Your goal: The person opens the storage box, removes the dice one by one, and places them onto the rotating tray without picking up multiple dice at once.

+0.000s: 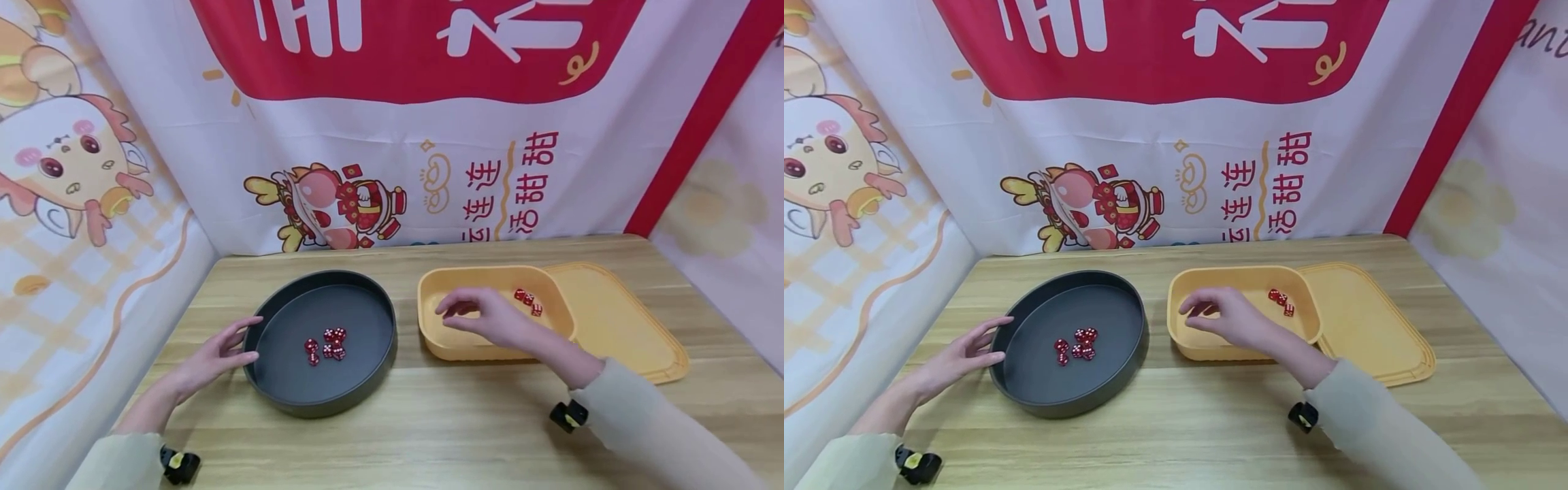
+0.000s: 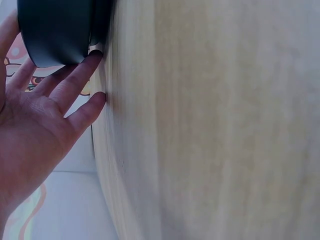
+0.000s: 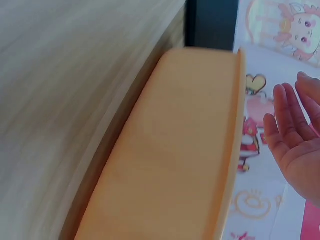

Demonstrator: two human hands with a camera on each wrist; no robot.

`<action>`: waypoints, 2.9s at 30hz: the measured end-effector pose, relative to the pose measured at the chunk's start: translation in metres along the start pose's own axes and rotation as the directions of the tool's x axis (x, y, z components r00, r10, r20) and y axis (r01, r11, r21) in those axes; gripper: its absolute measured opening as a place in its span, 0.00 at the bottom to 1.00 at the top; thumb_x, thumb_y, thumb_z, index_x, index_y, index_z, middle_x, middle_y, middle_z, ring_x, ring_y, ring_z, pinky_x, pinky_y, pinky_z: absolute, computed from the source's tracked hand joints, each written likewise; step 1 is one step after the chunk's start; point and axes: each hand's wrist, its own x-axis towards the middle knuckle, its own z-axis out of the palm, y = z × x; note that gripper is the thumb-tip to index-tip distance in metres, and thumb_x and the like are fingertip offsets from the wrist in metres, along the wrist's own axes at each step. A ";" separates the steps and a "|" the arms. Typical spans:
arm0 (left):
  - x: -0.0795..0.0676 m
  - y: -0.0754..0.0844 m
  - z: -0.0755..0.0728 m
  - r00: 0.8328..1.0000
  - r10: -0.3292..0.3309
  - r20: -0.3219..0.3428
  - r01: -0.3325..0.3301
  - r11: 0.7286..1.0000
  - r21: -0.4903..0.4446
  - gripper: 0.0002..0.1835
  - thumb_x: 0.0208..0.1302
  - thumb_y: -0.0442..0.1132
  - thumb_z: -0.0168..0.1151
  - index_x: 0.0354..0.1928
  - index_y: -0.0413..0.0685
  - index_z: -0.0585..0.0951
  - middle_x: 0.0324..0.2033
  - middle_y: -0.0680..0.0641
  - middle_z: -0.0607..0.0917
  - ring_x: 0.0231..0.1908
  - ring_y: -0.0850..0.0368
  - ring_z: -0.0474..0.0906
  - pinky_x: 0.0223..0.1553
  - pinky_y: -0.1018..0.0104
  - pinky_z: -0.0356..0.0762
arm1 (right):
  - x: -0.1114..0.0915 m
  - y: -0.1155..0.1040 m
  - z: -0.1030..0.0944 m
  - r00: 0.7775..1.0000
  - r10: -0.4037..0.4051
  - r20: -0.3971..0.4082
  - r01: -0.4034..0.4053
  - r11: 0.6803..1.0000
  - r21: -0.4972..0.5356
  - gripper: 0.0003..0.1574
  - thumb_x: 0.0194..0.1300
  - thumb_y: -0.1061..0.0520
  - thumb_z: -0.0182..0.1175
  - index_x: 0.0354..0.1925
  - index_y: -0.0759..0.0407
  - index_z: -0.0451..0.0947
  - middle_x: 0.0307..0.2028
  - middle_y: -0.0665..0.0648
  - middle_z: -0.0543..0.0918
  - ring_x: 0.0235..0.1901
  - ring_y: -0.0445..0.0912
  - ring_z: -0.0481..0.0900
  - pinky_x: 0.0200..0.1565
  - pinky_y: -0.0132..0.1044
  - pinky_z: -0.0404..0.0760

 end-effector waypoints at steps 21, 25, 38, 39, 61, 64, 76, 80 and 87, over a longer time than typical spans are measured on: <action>-0.003 -0.002 -0.002 1.000 -0.004 -0.006 0.004 1.000 -0.005 0.36 0.70 0.39 0.59 0.75 0.48 0.53 0.71 0.25 0.48 0.69 0.25 0.43 0.59 0.34 0.60 | -0.058 0.059 -0.066 0.986 0.086 -0.144 -0.124 0.952 -0.280 0.16 0.58 0.64 0.69 0.45 0.66 0.81 0.41 0.61 0.84 0.38 0.50 0.82 0.41 0.46 0.83; -0.001 -0.001 -0.002 1.000 0.007 -0.007 -0.007 1.000 0.001 0.36 0.70 0.39 0.59 0.74 0.48 0.54 0.71 0.26 0.49 0.69 0.25 0.44 0.59 0.35 0.61 | -0.059 0.070 -0.075 0.989 0.066 -0.129 -0.099 0.957 -0.272 0.19 0.55 0.66 0.71 0.46 0.67 0.81 0.43 0.63 0.84 0.39 0.53 0.82 0.42 0.48 0.82; -0.001 0.001 -0.001 1.000 0.003 0.000 -0.003 1.000 0.004 0.37 0.69 0.41 0.60 0.74 0.47 0.55 0.71 0.26 0.50 0.69 0.26 0.44 0.59 0.36 0.62 | -0.059 0.082 -0.085 0.995 0.089 -0.054 -0.100 0.962 -0.254 0.20 0.54 0.69 0.71 0.47 0.69 0.80 0.44 0.65 0.84 0.41 0.56 0.82 0.45 0.50 0.81; -0.001 0.001 -0.001 1.000 0.003 0.000 -0.003 1.000 0.004 0.36 0.69 0.41 0.60 0.74 0.47 0.55 0.71 0.26 0.50 0.69 0.25 0.44 0.59 0.35 0.62 | -0.058 0.082 -0.084 0.995 0.082 -0.054 -0.093 0.961 -0.261 0.20 0.54 0.69 0.70 0.47 0.70 0.79 0.43 0.65 0.84 0.42 0.57 0.82 0.45 0.51 0.81; 0.001 0.000 -0.001 1.000 -0.011 0.004 0.011 1.000 -0.015 0.37 0.69 0.40 0.60 0.74 0.48 0.55 0.72 0.27 0.46 0.69 0.25 0.39 0.61 0.30 0.50 | -0.025 0.094 -0.076 0.979 0.197 -0.055 -0.202 0.890 -0.408 0.19 0.59 0.65 0.68 0.46 0.72 0.76 0.42 0.67 0.82 0.46 0.61 0.79 0.51 0.57 0.75; 0.001 0.000 -0.001 1.000 -0.006 0.006 0.006 1.000 -0.023 0.37 0.69 0.40 0.61 0.74 0.48 0.55 0.72 0.27 0.45 0.69 0.25 0.39 0.62 0.30 0.50 | -0.024 0.096 -0.074 0.983 0.176 -0.043 -0.179 0.903 -0.392 0.19 0.57 0.66 0.68 0.46 0.73 0.76 0.42 0.66 0.82 0.45 0.61 0.79 0.50 0.57 0.76; 0.001 -0.001 -0.001 1.000 -0.005 0.005 0.006 1.000 -0.026 0.37 0.69 0.40 0.60 0.74 0.47 0.55 0.71 0.25 0.45 0.69 0.24 0.39 0.61 0.30 0.50 | -0.021 0.100 -0.069 0.985 0.172 -0.004 -0.165 0.938 -0.305 0.21 0.56 0.70 0.68 0.48 0.77 0.76 0.42 0.69 0.82 0.42 0.61 0.83 0.46 0.54 0.80; 0.000 0.000 -0.001 1.000 -0.012 0.005 0.013 1.000 -0.020 0.37 0.69 0.41 0.61 0.74 0.48 0.55 0.71 0.25 0.45 0.69 0.24 0.39 0.61 0.29 0.50 | -0.019 0.104 -0.065 0.986 0.164 0.021 -0.151 0.945 -0.290 0.20 0.56 0.69 0.68 0.47 0.75 0.77 0.41 0.67 0.84 0.40 0.59 0.84 0.44 0.51 0.82; 0.001 0.000 -0.001 1.000 -0.015 0.003 0.015 1.000 -0.021 0.37 0.69 0.40 0.60 0.74 0.48 0.55 0.71 0.25 0.45 0.69 0.24 0.38 0.61 0.29 0.49 | -0.018 0.105 -0.057 0.988 0.151 0.041 -0.135 0.956 -0.261 0.16 0.54 0.69 0.69 0.43 0.72 0.79 0.35 0.61 0.85 0.37 0.53 0.83 0.41 0.45 0.83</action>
